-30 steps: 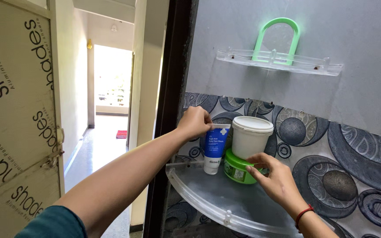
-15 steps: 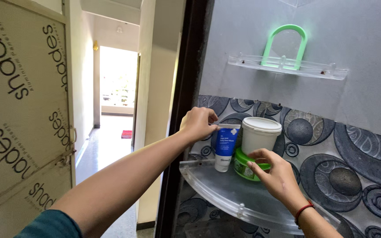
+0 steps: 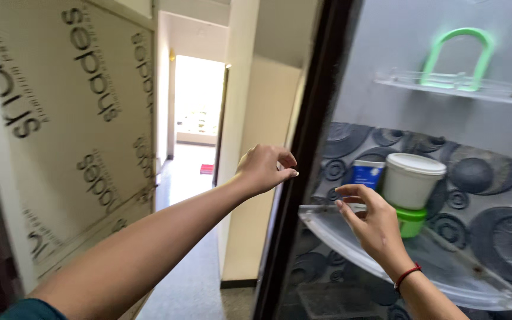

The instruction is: The person organizes bathroom items by placing a green mirror, a green container, a white tub, a blue tube, a clear pump bottle, and a small pink bottle onto a wall-mounted corner shelf. The person also places a light blue soap, a red soap, and a peach sponge onto a lower shelf, and hangs a red cup with a loofah on a wall hook.

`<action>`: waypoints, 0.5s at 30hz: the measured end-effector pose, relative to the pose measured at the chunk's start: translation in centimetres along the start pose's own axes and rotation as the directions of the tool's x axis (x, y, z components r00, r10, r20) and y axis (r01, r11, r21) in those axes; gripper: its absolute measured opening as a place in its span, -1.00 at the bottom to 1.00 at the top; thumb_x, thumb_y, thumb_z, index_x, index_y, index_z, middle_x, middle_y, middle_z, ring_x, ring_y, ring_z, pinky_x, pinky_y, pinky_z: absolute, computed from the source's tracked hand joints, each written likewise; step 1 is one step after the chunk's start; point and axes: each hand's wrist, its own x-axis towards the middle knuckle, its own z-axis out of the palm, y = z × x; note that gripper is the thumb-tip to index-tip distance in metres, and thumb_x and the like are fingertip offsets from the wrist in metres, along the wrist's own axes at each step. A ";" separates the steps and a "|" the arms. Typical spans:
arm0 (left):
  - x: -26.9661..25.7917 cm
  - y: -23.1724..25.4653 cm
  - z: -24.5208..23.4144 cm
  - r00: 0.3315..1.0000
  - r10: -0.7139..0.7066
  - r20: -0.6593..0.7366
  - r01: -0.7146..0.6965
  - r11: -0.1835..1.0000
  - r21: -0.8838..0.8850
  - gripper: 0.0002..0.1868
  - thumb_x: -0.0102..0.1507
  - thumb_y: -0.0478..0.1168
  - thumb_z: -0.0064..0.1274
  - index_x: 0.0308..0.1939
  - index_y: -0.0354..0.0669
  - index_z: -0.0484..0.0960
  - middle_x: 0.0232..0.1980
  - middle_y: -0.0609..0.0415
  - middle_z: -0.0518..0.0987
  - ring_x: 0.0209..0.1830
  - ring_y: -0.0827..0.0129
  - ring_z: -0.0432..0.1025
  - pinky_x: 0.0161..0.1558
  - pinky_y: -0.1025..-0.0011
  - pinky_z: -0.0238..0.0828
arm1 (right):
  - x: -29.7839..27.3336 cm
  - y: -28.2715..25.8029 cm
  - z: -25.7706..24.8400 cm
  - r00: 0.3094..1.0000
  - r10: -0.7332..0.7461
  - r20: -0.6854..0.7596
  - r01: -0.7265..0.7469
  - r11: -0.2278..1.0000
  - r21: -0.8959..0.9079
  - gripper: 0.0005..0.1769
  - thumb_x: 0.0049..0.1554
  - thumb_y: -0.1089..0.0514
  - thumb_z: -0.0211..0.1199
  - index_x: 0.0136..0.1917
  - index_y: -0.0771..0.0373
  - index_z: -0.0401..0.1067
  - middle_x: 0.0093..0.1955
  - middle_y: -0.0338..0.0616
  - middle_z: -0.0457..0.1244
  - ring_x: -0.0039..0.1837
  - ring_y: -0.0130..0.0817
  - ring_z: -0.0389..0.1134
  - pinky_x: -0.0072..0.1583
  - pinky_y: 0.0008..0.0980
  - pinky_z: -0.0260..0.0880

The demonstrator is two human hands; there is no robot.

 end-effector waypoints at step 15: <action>-17.6 -14.6 -11.6 0.972 -0.221 0.080 0.210 0.970 0.126 -0.77 0.17 -0.03 0.21 -0.15 0.04 0.77 -0.23 0.17 0.76 -0.31 0.33 0.64 -0.16 0.32 0.56 | -5.3 -11.0 20.1 0.965 -0.021 0.261 -0.055 0.958 0.282 -0.73 0.14 0.15 0.30 0.13 0.18 0.55 0.09 -0.24 0.46 0.06 -0.44 0.49 0.00 -0.38 0.51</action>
